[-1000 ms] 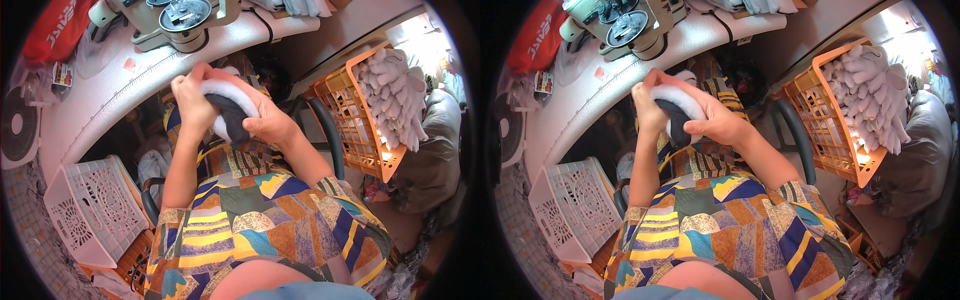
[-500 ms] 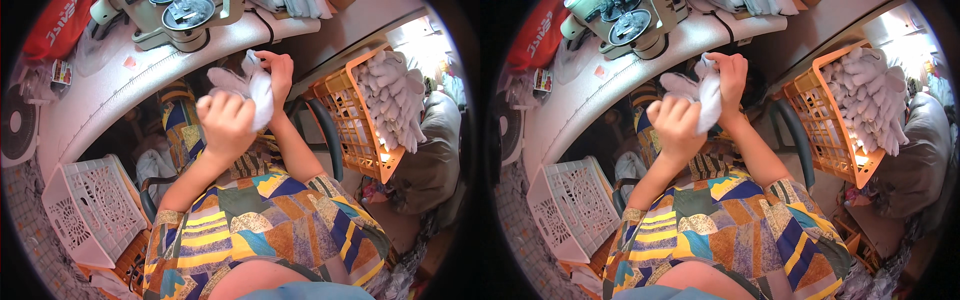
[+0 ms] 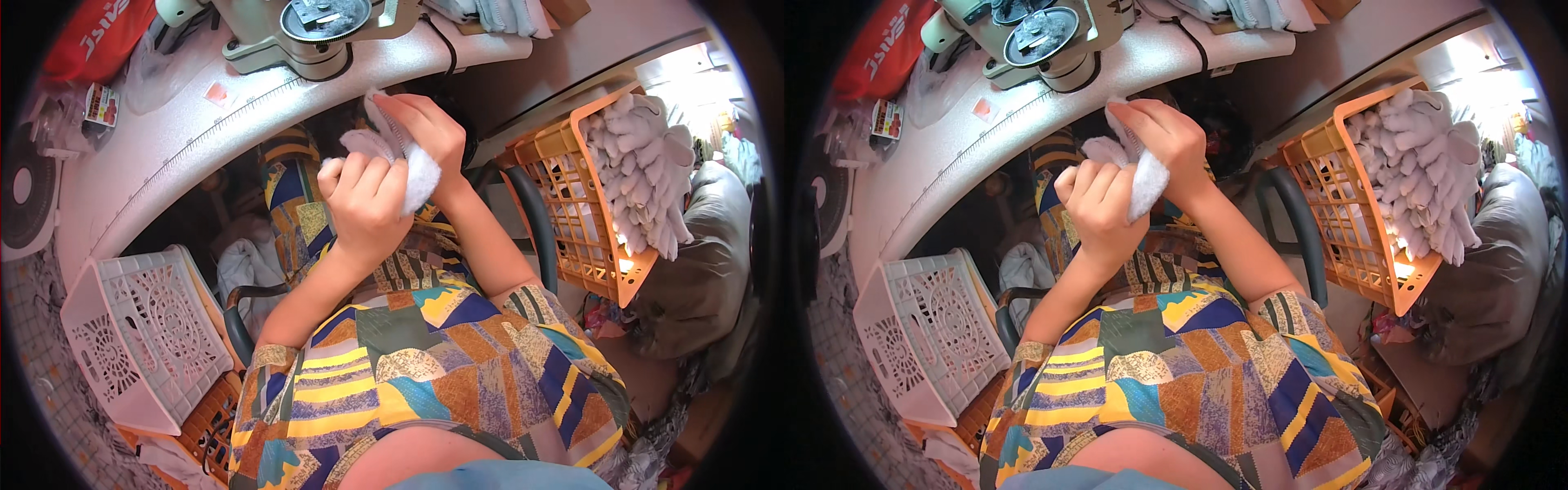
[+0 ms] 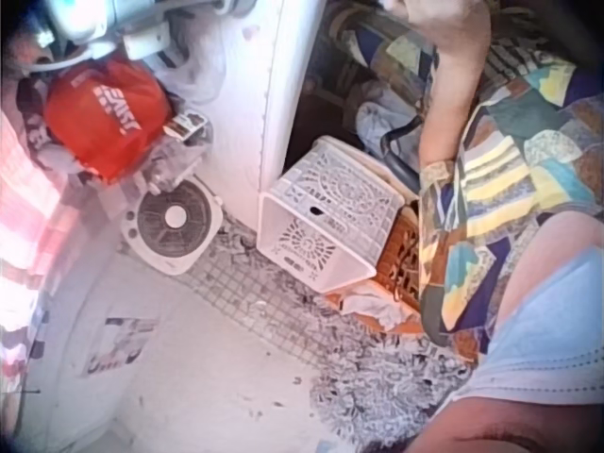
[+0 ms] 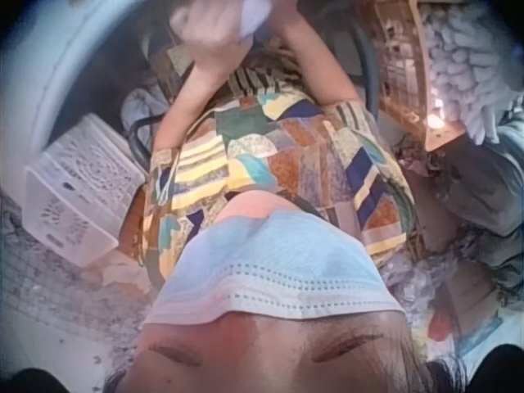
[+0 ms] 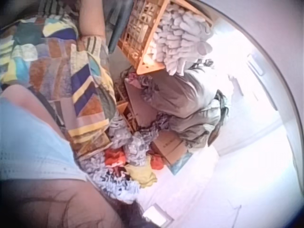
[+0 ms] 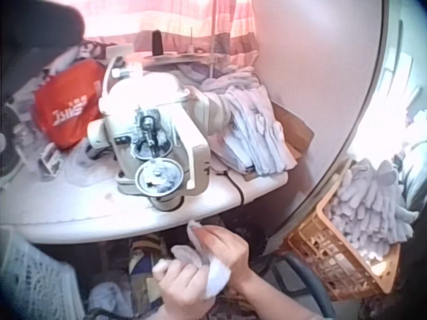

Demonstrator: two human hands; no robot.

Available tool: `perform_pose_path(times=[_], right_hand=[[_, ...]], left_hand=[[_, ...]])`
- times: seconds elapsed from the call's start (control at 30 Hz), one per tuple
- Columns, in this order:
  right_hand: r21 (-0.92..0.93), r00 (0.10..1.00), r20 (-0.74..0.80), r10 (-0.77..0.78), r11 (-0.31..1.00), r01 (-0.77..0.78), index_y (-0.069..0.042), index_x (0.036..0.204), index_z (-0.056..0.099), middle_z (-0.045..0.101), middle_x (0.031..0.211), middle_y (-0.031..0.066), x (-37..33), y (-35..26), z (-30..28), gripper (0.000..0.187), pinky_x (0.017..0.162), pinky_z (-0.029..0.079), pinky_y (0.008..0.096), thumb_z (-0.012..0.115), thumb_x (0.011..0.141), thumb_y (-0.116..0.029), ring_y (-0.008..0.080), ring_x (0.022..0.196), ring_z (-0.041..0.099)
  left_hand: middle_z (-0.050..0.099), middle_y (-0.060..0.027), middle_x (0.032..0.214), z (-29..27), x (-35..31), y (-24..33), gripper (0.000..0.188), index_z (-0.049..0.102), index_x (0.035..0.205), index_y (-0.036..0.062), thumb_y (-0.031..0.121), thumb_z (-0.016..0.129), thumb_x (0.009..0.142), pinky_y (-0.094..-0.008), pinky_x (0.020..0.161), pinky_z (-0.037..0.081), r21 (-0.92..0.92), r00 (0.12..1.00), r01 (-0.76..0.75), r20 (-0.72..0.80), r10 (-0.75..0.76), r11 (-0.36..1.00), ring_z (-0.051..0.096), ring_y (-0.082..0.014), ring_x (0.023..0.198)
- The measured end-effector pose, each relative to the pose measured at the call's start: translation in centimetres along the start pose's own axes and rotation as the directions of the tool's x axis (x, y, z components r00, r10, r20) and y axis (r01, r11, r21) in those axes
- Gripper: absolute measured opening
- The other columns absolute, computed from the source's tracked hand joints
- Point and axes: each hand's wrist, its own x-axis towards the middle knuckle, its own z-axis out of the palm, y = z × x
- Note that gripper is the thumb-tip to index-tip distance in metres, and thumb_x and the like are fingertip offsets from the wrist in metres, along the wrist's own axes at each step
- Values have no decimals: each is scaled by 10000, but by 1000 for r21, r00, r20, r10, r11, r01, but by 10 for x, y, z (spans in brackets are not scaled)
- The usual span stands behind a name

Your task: Assembling and finishing textile gloves by turning them inside out and applying labels.

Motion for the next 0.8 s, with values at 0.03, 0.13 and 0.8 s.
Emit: perform_pose_path(times=[0.03,0.13,0.8], right_hand=[[48,1000,-2,24,999,-24,4,1048,685,676,908,131,0,1,1,397,584,499,281,703,653,-38,233,725,658],[-16,976,48,214,977,-213,5,1109,659,664,864,83,-6,-7,-1,458,624,485,245,705,654,-15,170,730,637],[621,542,762,354,-165,-766,-56,1492,274,552,1299,127,-19,-24,-31,1006,1027,427,340,850,668,-95,201,1196,545]], left_hand=[[532,-29,713,0,-1,1,202,637,819,71,110,662,623,-371,778,310,-6,1000,12,1,-12,1000,520,-218,719],[553,-34,729,-2,-4,-1,246,638,839,63,97,681,599,-372,786,307,-36,999,33,35,-31,999,521,-222,734],[657,-85,856,-13,13,-50,273,692,848,71,78,687,576,-398,844,325,-38,889,362,315,-333,931,564,-273,892]])
